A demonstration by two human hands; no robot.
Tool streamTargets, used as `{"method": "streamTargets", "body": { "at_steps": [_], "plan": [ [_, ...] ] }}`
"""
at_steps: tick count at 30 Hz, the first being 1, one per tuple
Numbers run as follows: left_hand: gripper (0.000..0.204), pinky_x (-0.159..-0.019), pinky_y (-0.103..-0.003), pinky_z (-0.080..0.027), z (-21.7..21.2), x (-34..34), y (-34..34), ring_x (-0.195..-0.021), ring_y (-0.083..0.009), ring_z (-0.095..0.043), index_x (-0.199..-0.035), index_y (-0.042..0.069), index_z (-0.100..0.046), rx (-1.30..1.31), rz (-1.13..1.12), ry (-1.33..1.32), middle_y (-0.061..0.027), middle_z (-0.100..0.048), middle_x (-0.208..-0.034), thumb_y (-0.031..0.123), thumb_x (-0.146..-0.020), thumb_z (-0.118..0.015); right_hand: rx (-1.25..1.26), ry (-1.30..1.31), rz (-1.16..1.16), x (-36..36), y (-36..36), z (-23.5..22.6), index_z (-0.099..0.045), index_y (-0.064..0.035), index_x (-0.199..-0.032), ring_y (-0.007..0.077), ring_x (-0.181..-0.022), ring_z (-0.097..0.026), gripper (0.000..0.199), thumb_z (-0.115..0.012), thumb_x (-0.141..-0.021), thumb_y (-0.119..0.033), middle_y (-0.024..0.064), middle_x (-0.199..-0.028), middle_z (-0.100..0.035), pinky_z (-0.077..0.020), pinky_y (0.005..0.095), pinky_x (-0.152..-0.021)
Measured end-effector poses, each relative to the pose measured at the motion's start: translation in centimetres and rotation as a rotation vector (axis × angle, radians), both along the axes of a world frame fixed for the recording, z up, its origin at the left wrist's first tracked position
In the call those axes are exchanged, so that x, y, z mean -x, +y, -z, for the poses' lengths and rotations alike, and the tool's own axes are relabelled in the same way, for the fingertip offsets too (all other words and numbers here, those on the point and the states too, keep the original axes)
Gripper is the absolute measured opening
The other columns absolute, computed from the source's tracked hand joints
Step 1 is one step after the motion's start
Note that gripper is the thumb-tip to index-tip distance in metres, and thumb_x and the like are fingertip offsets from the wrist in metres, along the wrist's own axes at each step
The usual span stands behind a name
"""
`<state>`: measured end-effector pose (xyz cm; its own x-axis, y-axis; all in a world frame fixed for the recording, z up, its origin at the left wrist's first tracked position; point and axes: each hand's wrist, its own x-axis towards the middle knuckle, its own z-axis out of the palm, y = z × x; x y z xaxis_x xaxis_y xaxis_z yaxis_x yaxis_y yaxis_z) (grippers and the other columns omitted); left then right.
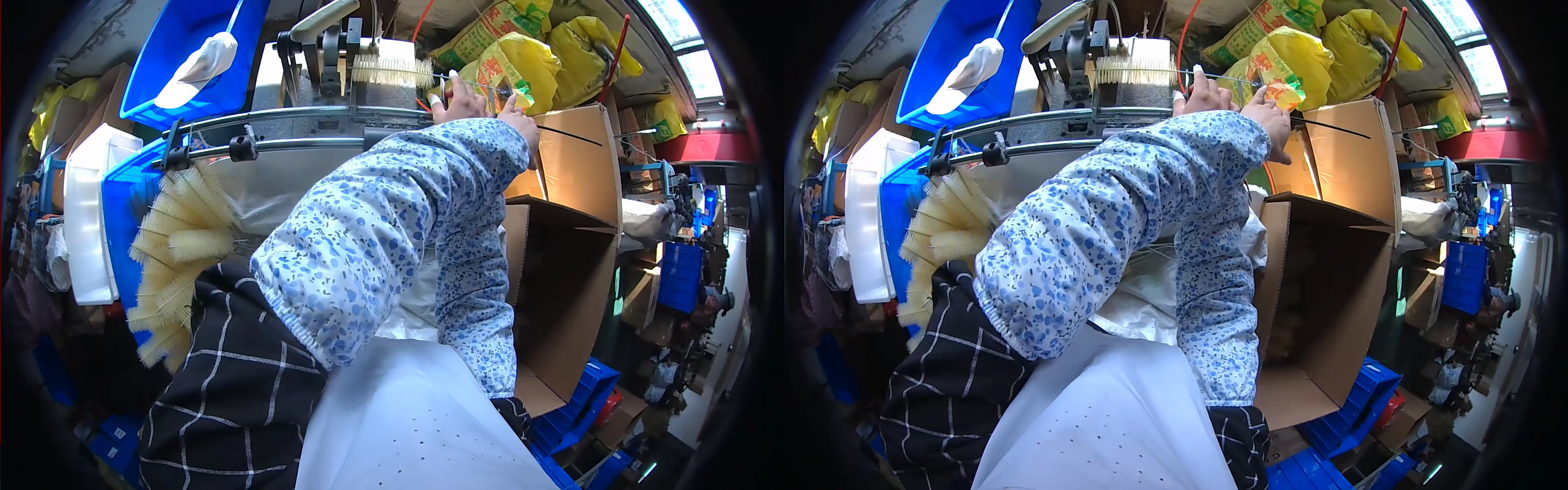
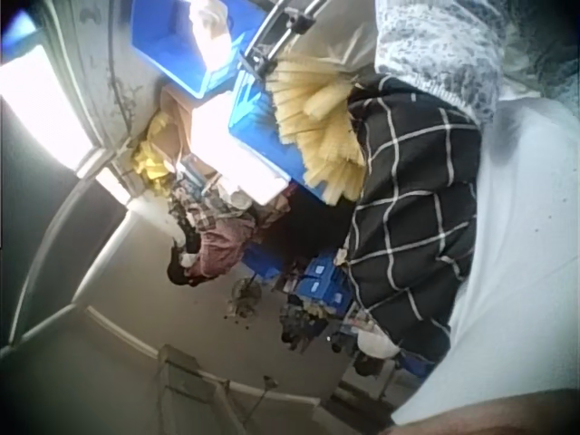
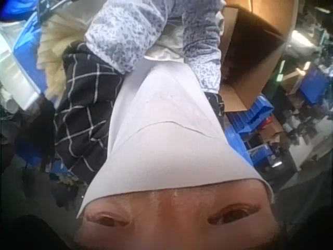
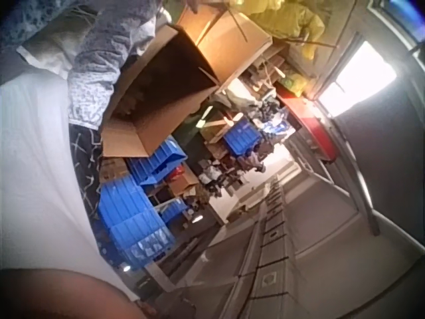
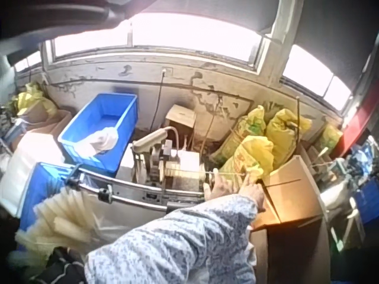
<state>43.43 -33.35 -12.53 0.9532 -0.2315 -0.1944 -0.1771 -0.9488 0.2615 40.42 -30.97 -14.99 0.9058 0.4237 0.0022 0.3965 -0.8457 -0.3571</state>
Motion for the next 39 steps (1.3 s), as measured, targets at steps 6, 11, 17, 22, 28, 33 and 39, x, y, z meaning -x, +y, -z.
{"method": "streamTargets", "body": {
  "at_steps": [6,11,17,22,28,33,39],
  "plan": [
    [0.079,-0.107,-0.042,-0.014,0.5,0.3,0.1,-0.114,-0.025,-0.046,-0.113,-0.006,-0.048,0.004,0.055,-0.106,-0.0153,-0.056,-0.111,0.061,-0.072,-0.052,0.043,0.039,0.026,0.2,0.2,-0.7,-0.038,-0.0125,-0.13,0.0223,-0.111,-0.045,0.06,-0.062,-0.077,-0.03,0.006,-0.115,-0.052,-0.0286,0.0417,-0.096],
    [0.079,-0.107,-0.041,-0.017,0.8,0.0,0.2,-0.113,-0.0246,-0.047,-0.113,-0.005,-0.048,0.039,0.055,-0.105,-0.0146,-0.057,-0.109,0.064,-0.073,-0.05,0.115,-0.045,0.005,0.0,0.2,-0.3,-0.041,-0.0178,-0.129,0.0213,-0.11,-0.046,0.056,-0.059,-0.078,-0.031,0.0036,-0.115,-0.053,-0.0315,0.0433,-0.095],
    [0.077,-0.106,-0.041,-0.018,1.2,-0.2,0.4,-0.11,-0.0242,-0.049,-0.11,-0.003,-0.05,0.078,0.051,-0.115,-0.0135,-0.058,-0.106,0.065,-0.074,-0.049,0.099,-0.063,-0.019,-0.3,0.1,0.1,-0.047,-0.0185,-0.124,0.022,-0.111,-0.047,0.049,-0.058,-0.078,-0.03,0.0038,-0.116,-0.053,-0.0329,0.0443,-0.096],
    [0.079,-0.106,-0.041,-0.017,1.0,-0.3,0.4,-0.111,-0.0243,-0.049,-0.109,-0.004,-0.05,0.084,0.06,-0.083,-0.0138,-0.058,-0.106,0.067,-0.073,-0.047,0.048,-0.067,-0.025,-0.9,0.1,1.0,-0.051,-0.0178,-0.121,0.0216,-0.111,-0.048,0.045,-0.059,-0.078,-0.029,0.0039,-0.117,-0.052,-0.0334,0.045,-0.096],
    [0.081,-0.107,-0.041,-0.016,1.0,0.6,1.6,-0.112,-0.0246,-0.048,-0.11,-0.005,-0.05,0.119,0.035,-0.107,-0.0147,-0.058,-0.106,0.067,-0.073,-0.046,0.087,-0.002,-0.032,1.0,1.5,-1.1,-0.049,-0.0163,-0.124,0.0195,-0.111,-0.047,0.048,-0.059,-0.078,-0.026,0.0036,-0.12,-0.05,-0.0299,0.04,-0.096],
    [0.083,-0.107,-0.041,-0.015,0.6,0.9,2.2,-0.113,-0.0244,-0.047,-0.112,-0.005,-0.049,0.118,0.029,-0.077,-0.0149,-0.057,-0.108,0.068,-0.073,-0.044,0.083,-0.003,-0.029,1.3,2.2,-1.2,-0.05,-0.016,-0.122,0.0188,-0.111,-0.047,0.045,-0.059,-0.078,-0.025,0.0025,-0.12,-0.05,-0.0299,0.0403,-0.095],
    [0.081,-0.108,-0.041,-0.014,0.8,1.4,3.2,-0.114,-0.0245,-0.046,-0.111,-0.004,-0.051,0.149,0.013,-0.08,-0.0153,-0.056,-0.11,0.067,-0.074,-0.045,0.055,-0.051,-0.052,1.7,3.3,-0.9,-0.052,-0.0133,-0.119,0.0201,-0.109,-0.049,0.043,-0.059,-0.079,-0.024,0.0049,-0.117,-0.051,-0.0329,0.04,-0.093]
  ]
}}
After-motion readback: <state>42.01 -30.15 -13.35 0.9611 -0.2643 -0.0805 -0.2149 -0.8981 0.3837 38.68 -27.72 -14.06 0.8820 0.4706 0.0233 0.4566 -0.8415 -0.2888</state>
